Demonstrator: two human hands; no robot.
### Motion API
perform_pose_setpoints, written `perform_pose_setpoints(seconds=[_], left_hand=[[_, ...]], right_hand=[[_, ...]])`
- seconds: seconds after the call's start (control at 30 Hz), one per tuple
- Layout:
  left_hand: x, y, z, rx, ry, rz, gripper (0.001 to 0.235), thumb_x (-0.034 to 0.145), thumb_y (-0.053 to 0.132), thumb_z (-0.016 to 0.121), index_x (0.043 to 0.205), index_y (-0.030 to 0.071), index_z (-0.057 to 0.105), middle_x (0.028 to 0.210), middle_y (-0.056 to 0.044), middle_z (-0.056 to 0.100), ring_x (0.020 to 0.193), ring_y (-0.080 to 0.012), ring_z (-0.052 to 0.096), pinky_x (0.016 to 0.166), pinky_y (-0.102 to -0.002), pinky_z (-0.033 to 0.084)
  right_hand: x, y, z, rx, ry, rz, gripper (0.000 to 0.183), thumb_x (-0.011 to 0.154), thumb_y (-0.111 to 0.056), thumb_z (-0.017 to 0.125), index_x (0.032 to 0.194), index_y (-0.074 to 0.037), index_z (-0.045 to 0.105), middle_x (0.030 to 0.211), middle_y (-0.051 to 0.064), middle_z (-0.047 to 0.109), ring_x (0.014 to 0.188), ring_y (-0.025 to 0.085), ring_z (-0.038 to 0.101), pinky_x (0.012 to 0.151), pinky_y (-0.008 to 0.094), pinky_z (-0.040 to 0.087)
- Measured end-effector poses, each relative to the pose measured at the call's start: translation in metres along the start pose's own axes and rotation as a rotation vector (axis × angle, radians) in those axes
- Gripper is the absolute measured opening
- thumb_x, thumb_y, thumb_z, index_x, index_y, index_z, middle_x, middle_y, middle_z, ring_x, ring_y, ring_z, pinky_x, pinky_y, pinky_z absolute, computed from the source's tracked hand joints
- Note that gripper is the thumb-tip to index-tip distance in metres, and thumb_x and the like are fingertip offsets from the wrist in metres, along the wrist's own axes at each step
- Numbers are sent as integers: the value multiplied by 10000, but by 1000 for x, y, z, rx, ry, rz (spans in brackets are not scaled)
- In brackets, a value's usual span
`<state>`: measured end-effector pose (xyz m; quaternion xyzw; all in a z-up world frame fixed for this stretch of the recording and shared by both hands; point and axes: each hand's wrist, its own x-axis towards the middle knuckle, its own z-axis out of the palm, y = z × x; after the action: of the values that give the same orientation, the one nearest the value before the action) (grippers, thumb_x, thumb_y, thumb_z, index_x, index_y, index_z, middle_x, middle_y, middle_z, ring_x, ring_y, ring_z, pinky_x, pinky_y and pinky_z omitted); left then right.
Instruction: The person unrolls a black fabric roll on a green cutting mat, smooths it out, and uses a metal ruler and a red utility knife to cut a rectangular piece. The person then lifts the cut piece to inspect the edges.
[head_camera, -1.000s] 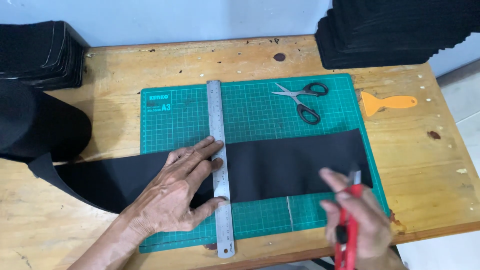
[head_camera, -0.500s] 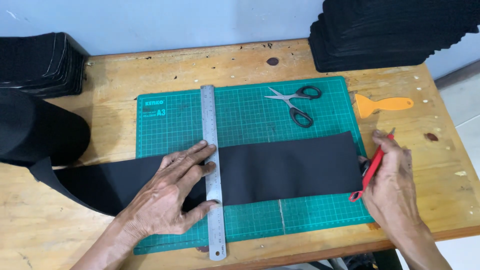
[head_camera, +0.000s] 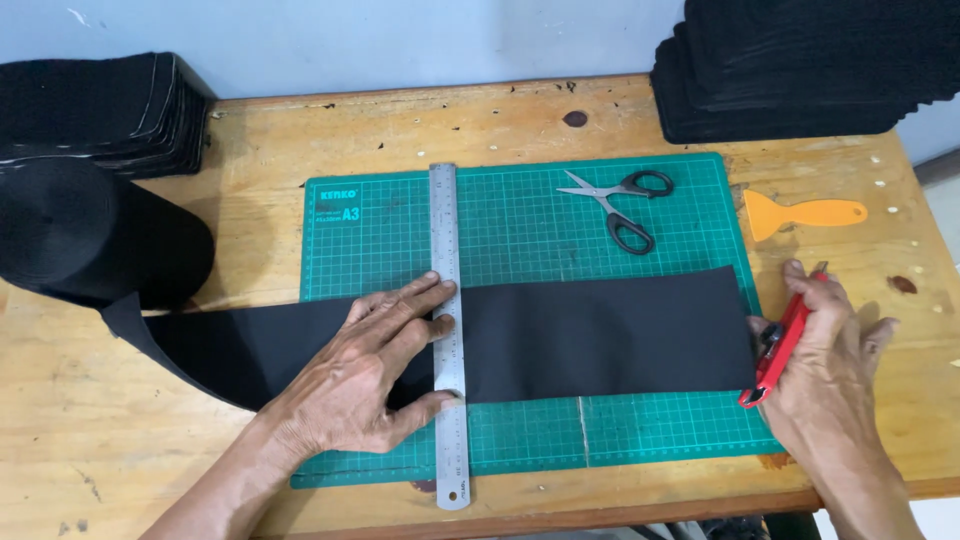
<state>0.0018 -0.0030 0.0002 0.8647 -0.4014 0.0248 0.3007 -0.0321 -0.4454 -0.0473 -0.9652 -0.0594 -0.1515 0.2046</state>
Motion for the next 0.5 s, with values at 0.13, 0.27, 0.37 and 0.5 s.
perform_pose_setpoints(seconds=[0.13,0.27,0.37,0.5], left_hand=[[0,0,-1,-12,-16,-10,558,948,437,663,1251,-26,591,1575,-266,441,1508,-427,384,1115,-540,367],[1,0,-1,-21,-5,0,557,958,439,653,1253,-29,590,1566,-272,448,1504,-430,389,1114,-538,374],[0,-1,-1,-13,-15,4,544,941,419,683,1230,-33,591,1569,-274,443,1502,-432,392,1121,-539,366],[-1,0,-2,-23,-11,2,561,958,442,661,1244,-37,592,1565,-280,445,1504,-435,385,1121,-544,368]], right_hand=[[1,1,-1,-38,34,-11,736,858,123,633,1468,-108,290,1586,318,440,1123,471,609,1152,791,-67],[3,6,1,-66,56,-51,766,847,138,692,1466,-54,283,1563,317,502,1305,486,570,1157,755,31],[47,-46,-5,1013,407,1147,550,862,-418,765,1127,-319,294,1426,-166,567,1098,17,653,870,265,607],[-5,-14,-8,259,195,69,562,1000,251,588,1383,-6,267,1549,478,434,1433,485,531,990,403,438]])
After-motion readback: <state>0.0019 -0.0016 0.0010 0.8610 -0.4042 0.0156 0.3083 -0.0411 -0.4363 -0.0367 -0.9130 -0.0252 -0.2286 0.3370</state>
